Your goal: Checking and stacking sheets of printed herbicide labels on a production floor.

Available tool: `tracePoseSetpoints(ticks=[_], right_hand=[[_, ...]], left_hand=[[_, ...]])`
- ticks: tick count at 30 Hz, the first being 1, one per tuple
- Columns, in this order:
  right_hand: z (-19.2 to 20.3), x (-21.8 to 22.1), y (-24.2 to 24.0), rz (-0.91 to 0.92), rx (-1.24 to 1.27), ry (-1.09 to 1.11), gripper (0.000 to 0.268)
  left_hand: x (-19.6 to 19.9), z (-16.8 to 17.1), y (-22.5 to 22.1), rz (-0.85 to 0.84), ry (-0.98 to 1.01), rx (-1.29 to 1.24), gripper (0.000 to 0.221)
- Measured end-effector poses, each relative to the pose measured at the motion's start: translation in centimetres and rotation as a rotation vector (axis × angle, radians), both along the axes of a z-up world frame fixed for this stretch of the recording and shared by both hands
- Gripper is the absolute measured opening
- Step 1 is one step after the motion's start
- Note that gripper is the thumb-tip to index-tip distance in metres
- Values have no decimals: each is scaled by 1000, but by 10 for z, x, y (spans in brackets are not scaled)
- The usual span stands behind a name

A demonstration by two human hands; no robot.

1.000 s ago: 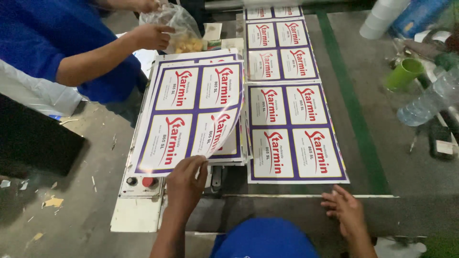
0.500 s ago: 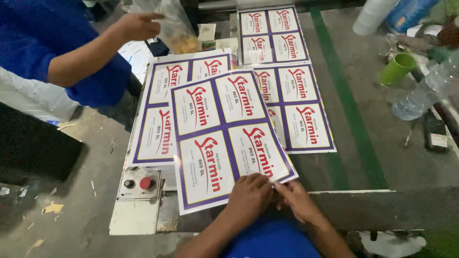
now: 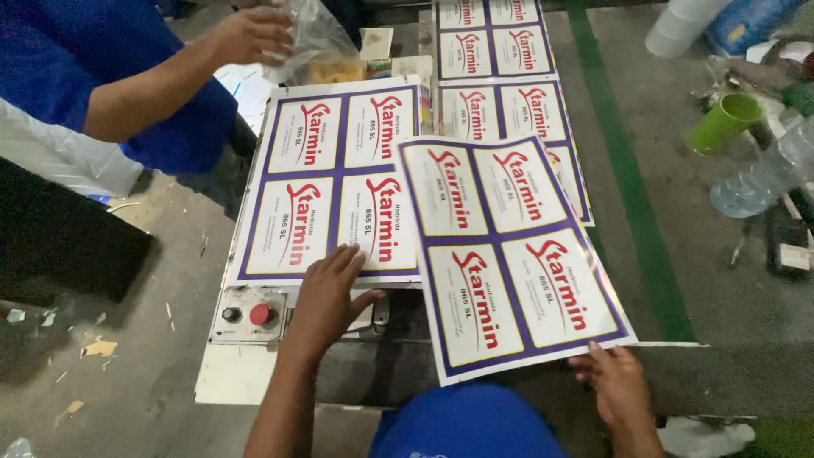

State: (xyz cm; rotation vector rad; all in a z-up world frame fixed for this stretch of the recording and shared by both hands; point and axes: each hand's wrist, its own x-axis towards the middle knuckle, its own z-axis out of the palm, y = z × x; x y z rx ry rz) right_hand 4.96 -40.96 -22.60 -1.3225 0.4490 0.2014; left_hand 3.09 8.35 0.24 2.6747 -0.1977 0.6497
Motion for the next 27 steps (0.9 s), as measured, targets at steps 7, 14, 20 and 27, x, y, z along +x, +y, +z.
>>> tracePoseSetpoints(ticks=[7,14,20,27], right_hand=[[4,-20,-41,-99,-121,153,28],[11,-36,-42,-85,-204,188,30],[13,-36,-32,-83,-231,206,33],[-13,-12,-20,-38,-175,149,34]], left_hand=[[7,10,21,-90,143,143,28],[3,40,16,114,228,41,15],[-19,43,-14,103,-157,-5,9],[-30,7,-29,146,-147,-119,8]])
